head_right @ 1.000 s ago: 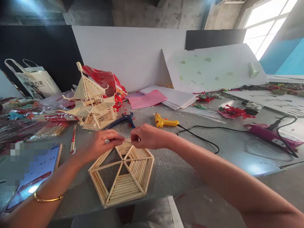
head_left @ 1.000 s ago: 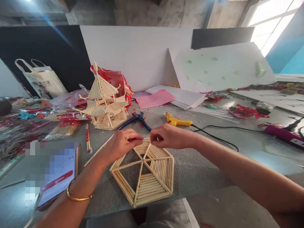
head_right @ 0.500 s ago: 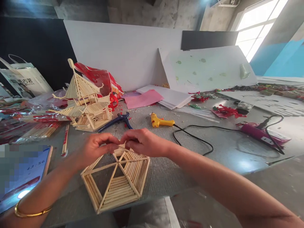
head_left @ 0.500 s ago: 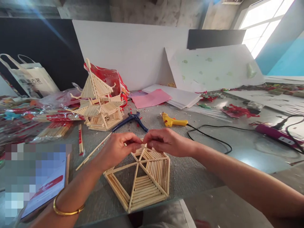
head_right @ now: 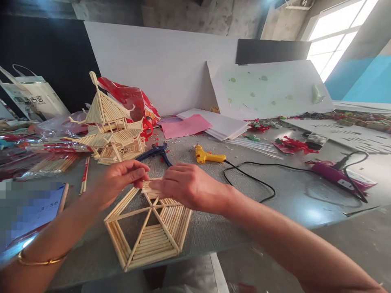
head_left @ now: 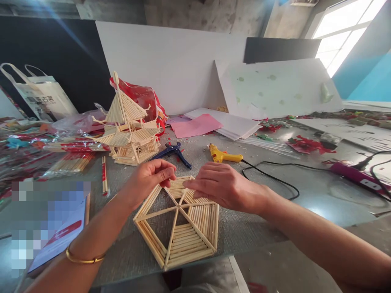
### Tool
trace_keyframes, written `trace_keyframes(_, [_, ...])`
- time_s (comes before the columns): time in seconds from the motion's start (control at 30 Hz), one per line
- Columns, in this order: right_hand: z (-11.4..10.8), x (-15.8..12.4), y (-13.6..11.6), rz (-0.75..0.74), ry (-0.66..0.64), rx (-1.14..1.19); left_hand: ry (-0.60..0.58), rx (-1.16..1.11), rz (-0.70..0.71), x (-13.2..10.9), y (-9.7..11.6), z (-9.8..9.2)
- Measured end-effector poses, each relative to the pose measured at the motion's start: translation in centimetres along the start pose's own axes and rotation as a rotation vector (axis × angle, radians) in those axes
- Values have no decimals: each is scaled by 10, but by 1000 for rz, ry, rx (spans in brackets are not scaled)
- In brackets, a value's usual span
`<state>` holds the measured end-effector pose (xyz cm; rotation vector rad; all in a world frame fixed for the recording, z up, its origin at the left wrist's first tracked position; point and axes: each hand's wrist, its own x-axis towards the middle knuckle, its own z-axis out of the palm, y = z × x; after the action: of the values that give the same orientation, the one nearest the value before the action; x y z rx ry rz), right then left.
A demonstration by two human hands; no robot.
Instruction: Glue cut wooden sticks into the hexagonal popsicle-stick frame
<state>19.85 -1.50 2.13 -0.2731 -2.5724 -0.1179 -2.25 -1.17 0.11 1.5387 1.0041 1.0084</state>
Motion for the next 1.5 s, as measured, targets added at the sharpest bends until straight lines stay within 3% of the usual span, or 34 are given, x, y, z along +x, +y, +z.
trace_keyframes(0.13, [1, -1, -7, 54, -182, 44, 19, 88, 0, 0, 0, -4])
trace_keyframes(0.27, [6, 1, -18, 125, -339, 153, -83, 245, -1, -1, -3, -2])
trace_keyframes(0.43, [12, 4, -26, 328, -464, 242, -208, 389, -44, -2, -4, 0])
trace_keyframes(0.63, [20, 3, -25, 471, -486, 310, -383, 560, -43, -6, -2, 2])
trace_keyframes(0.93, [18, 6, -26, 460, -499, 330, -614, 610, -32, -12, 4, 7])
trace_keyframes(1.17, [19, 8, -26, 550, -512, 392, -612, 693, -29, -15, 3, 11])
trace_keyframes(1.5, [15, 6, -24, 465, -519, 399, -579, 790, -65, -17, 5, 16])
